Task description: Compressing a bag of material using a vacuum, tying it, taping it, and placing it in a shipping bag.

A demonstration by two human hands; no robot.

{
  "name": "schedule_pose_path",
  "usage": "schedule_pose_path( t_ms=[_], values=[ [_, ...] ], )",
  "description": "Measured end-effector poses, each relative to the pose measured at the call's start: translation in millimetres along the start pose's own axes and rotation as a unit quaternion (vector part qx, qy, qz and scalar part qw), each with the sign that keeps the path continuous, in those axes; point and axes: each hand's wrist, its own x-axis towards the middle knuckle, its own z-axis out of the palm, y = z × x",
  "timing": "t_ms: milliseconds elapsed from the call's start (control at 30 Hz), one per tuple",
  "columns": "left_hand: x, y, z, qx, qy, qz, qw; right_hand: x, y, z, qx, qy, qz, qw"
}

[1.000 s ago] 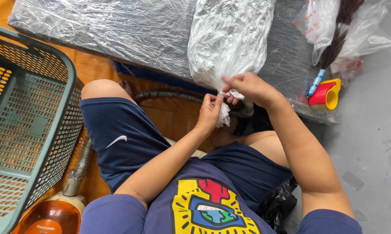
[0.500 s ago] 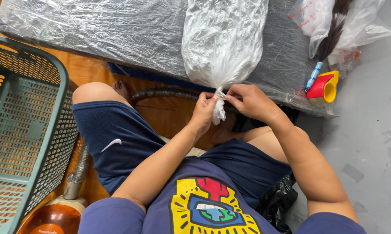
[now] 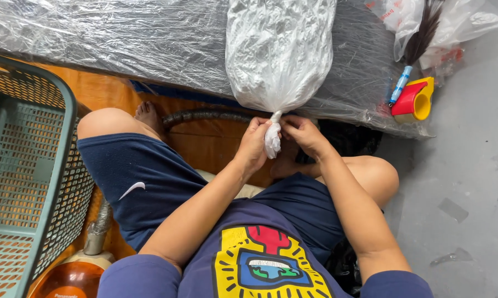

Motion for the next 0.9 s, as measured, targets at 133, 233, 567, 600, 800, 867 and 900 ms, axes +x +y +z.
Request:
schedule_pose_path(
  t_ms=[133,233,567,600,800,867,900],
  values=[
    [-3.0,-8.9,5.1,-0.044,0.034,-0.004,0.998,27.1,37.0,26.7,0.271,0.008,0.074,0.960],
    [1.6,-18.0,-0.5,-0.043,0.052,-0.025,0.997,33.3,24.3,43.7,0.203,0.015,0.078,0.976],
    [-31.6,7.0,18.1,-0.140,-0.020,-0.063,0.988,45.2,-14.6,60.5,-0.144,0.063,0.084,0.984],
    [-38.9,12.9,23.9,-0.135,-0.026,-0.051,0.989,46.3,-18.7,59.9,-0.192,0.071,0.083,0.975],
    [-25.2,-12.7,18.5,-0.148,-0.002,0.001,0.989,41.0,-33.2,35.9,-0.379,0.105,0.080,0.916],
    [-24.0,-15.7,19.6,-0.141,0.004,0.010,0.990,36.8,-34.1,6.2,-0.425,0.109,0.081,0.895],
    [-22.9,-17.4,20.8,-0.133,0.006,0.018,0.991,34.5,-34.5,-9.8,-0.468,0.118,0.082,0.872]
  ],
)
